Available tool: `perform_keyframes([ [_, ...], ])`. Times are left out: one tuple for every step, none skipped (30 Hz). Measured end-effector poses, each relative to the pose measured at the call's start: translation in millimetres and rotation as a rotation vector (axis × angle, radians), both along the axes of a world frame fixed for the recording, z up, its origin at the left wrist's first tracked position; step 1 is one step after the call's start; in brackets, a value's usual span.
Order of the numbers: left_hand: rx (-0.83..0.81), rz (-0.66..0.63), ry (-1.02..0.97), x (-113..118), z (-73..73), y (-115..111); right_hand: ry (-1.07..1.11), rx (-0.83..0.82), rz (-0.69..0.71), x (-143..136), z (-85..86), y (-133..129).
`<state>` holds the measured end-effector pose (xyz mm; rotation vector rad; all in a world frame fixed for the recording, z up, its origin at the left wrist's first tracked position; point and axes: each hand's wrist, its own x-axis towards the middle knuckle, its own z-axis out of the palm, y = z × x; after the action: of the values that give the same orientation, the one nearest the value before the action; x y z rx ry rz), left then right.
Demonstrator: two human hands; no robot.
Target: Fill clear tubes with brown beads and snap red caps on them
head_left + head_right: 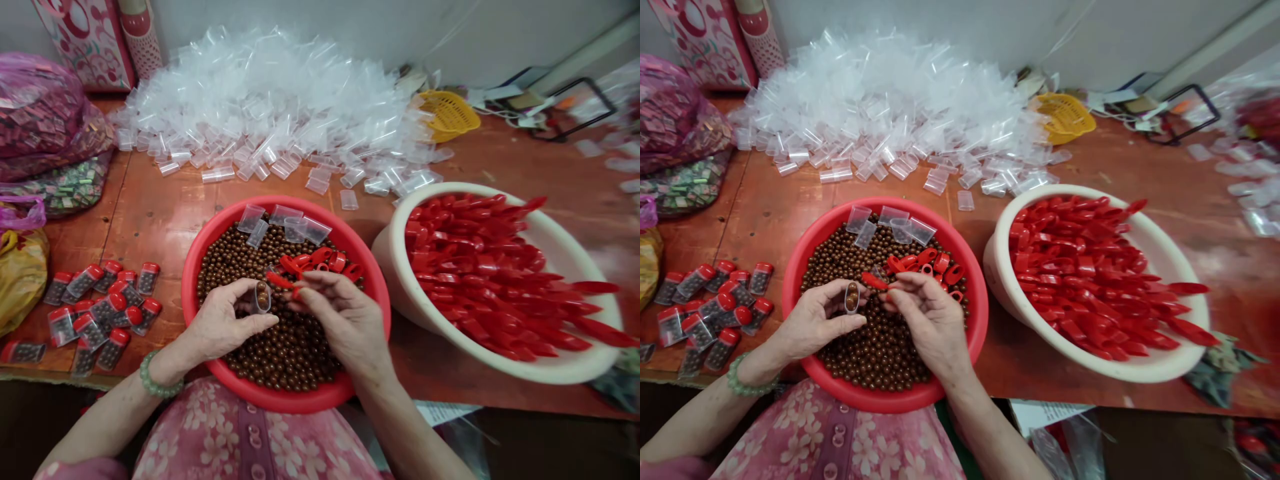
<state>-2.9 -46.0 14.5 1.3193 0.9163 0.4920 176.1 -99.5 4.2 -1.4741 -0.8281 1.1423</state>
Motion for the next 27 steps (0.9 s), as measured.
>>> perform_keyframes([
  [-0.011, 0.003, -0.011, -0.4, 0.6, 0.1, 0.001, 0.003, 0.069, -4.0, -1.8, -0.6],
  [-0.018, 0.004, -0.016, -0.8, 0.9, 0.2, -0.003, 0.002, 0.15, -6.9, -3.7, -1.3],
  [-0.016, 0.002, -0.013, -1.3, 0.9, 0.3, -0.01, -0.002, 0.232, -8.3, -5.3, -1.9],
  [0.007, -0.002, -0.006, -1.8, 0.6, 0.6, -0.023, -0.005, 0.304, -8.2, -6.2, -2.1],
  [0.053, -0.008, 0.0, -2.2, -0.1, 0.9, -0.047, -0.001, 0.365, -6.8, -6.3, -1.9],
  [0.119, -0.015, 0.001, -2.7, -1.0, 1.3, -0.087, 0.015, 0.415, -4.3, -5.5, -1.0],
  [0.194, -0.024, 0.001, -3.2, -2.0, 1.7, -0.146, 0.045, 0.462, -1.2, -3.9, 0.5],
  [0.264, -0.033, -0.001, -3.6, -3.2, 2.0, -0.218, 0.09, 0.503, 2.0, -1.9, 2.5],
  [0.316, -0.048, -0.001, -4.1, -4.2, 2.2, -0.292, 0.14, 0.538, 4.8, 0.3, 4.7],
  [0.34, -0.064, -0.001, -4.5, -5.1, 2.3, -0.354, 0.187, 0.561, 7.0, 2.2, 6.9],
  [0.334, -0.079, 0.002, -4.9, -5.8, 2.4, -0.396, 0.221, 0.565, 8.3, 3.6, 8.7],
  [0.303, -0.091, 0.002, -5.2, -6.2, 2.5, -0.413, 0.24, 0.546, 8.9, 4.3, 10.1],
  [0.251, -0.096, -0.005, -5.4, -6.3, 2.7, -0.406, 0.243, 0.51, 8.8, 4.4, 10.9],
  [0.184, -0.087, -0.025, -5.6, -6.0, 3.0, -0.376, 0.235, 0.458, 8.3, 3.8, 11.2],
  [0.104, -0.069, -0.055, -5.9, -5.4, 3.5, -0.327, 0.217, 0.402, 7.6, 3.0, 11.1],
  [0.023, -0.044, -0.09, -6.2, -4.4, 4.1, -0.261, 0.191, 0.344, 7.0, 2.1, 10.7],
  [-0.051, -0.021, -0.124, -6.6, -3.0, 4.7, -0.181, 0.156, 0.288, 6.6, 1.3, 10.4],
  [-0.105, -0.007, -0.154, -7.1, -1.2, 5.3, -0.093, 0.114, 0.233, 6.7, 0.9, 10.4],
  [-0.138, -0.01, -0.175, -7.7, 0.6, 5.8, -0.006, 0.071, 0.176, 7.3, 0.8, 10.7],
  [-0.145, -0.029, -0.182, -8.2, 2.4, 6.2, 0.072, 0.034, 0.118, 8.3, 1.2, 11.5],
  [-0.125, -0.063, -0.173, -8.6, 3.7, 6.5, 0.138, 0.006, 0.066, 9.5, 2.0, 12.7],
  [-0.085, -0.099, -0.152, -8.9, 4.6, 6.8, 0.192, -0.011, 0.026, 10.8, 3.1, 14.3],
  [-0.04, -0.123, -0.124, -9.0, 4.8, 7.3, 0.234, -0.017, -0.002, 11.9, 4.4, 16.0],
  [-0.001, -0.128, -0.098, -9.0, 4.6, 7.8, 0.267, -0.016, -0.012, 12.7, 5.8, 17.6],
  [0.026, -0.124, -0.079, -9.0, 4.1, 8.5, 0.294, -0.015, -0.005, 13.0, 7.3, 19.1],
  [0.039, -0.118, -0.069, -9.0, 3.5, 9.3, 0.316, -0.013, 0.014, 12.9, 8.6, 20.2],
  [0.039, -0.118, -0.068, -9.1, 3.0, 10.1, 0.334, -0.012, 0.036, 12.3, 9.7, 20.9],
])
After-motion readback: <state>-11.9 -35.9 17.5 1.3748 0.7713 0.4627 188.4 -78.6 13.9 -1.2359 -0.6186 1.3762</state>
